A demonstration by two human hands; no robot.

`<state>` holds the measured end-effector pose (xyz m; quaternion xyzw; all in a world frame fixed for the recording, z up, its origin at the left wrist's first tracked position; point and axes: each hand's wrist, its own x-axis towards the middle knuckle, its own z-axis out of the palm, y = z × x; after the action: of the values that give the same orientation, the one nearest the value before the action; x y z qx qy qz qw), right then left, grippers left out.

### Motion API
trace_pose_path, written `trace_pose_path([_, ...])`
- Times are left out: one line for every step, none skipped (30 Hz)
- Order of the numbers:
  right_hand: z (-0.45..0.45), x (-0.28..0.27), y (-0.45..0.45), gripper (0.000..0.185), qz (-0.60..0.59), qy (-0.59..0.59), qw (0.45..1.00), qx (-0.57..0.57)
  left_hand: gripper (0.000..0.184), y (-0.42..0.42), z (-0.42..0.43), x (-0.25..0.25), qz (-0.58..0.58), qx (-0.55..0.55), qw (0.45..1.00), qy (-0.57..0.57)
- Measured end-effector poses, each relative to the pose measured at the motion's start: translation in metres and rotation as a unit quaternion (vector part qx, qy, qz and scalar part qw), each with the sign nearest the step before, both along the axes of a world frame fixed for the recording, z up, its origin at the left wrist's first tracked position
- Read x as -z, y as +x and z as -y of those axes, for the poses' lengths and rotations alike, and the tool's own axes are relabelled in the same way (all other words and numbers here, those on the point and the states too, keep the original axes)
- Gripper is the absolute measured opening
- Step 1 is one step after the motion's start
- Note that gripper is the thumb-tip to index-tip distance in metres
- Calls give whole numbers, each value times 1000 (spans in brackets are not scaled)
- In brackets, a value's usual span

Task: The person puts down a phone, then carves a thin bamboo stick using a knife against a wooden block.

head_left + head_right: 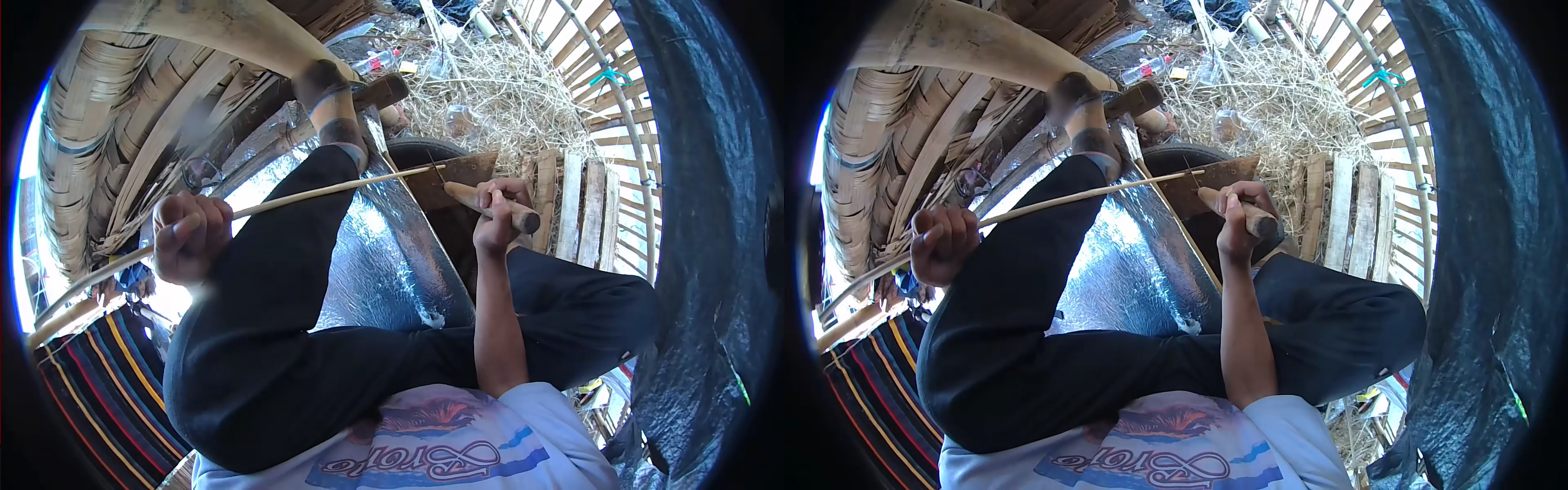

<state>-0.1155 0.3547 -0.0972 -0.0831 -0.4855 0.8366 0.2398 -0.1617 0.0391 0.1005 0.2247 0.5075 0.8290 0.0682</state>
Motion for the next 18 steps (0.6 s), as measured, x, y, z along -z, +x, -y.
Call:
trace_pose_path([0, -6, 2, 8, 8, 13, 1000, 0, 30, -2, 0, 0, -1, -4, 1000, -5])
trace_pose_path([2, -11, 3, 8, 5, 11, 1000, -2, 30, -3, 0, 0, -4, -5, 1000, -7])
trace_pose_path([7, -22, 5, 8, -6, 28, 999, -13, 30, -3, 0, 0, -7, 0, 1000, -3])
trace_pose_path([11, -26, 10, 9, -13, 46, 999, -24, 31, -1, 0, 0, -6, 7, 1000, 0])
trace_pose_path([13, -21, 11, 8, -14, 71, 997, -34, 31, 0, -1, 0, 2, 7, 1000, 4])
trace_pose_path([13, -12, 12, 8, -14, 74, 997, -32, 31, -1, -2, 0, 2, 9, 1000, 7])
trace_pose_path([12, -3, 12, 10, 21, 152, 988, -31, 30, -2, -4, 0, 1, 10, 1000, 7])
trace_pose_path([10, 5, 10, 12, 55, 228, 972, -31, 30, -2, -4, -1, -1, 9, 1000, 5])
trace_pose_path([9, 1, 4, 11, 18, 199, 980, -11, 29, -2, -4, -2, 5, -11, 1000, -3])
trace_pose_path([9, -3, 1, 11, 17, 196, 980, -13, 29, -2, -3, -2, 4, -13, 1000, -6])
trace_pose_path([7, -6, 0, 10, 5, 88, 996, -6, 29, -1, -3, -2, 2, -12, 1000, -5])
trace_pose_path([7, -10, 1, 10, -2, -21, 1000, 2, 29, 0, -4, -2, 2, -11, 1000, -2])
trace_pose_path([10, -13, 2, 9, -28, -52, 998, -3, 29, 1, -4, 0, 3, -11, 1000, 18])
trace_pose_path([9, -6, 4, 9, -26, -49, 998, -2, 29, 1, -4, 1, 6, -11, 1000, 20])
trace_pose_path([10, 0, 4, 8, 8, 69, 998, -6, 29, 0, -4, 1, 5, -9, 1000, 17])
trace_pose_path([9, 5, 3, 7, 42, 184, 982, -9, 29, -1, -4, 0, 4, -9, 1000, 12])
trace_pose_path([8, 9, 4, 6, 67, 238, 969, -22, 29, -1, -4, 0, 2, -6, 1000, 17])
trace_pose_path([7, 6, 1, 6, 65, 235, 969, -20, 29, -2, -5, -1, -1, -5, 1000, 14])
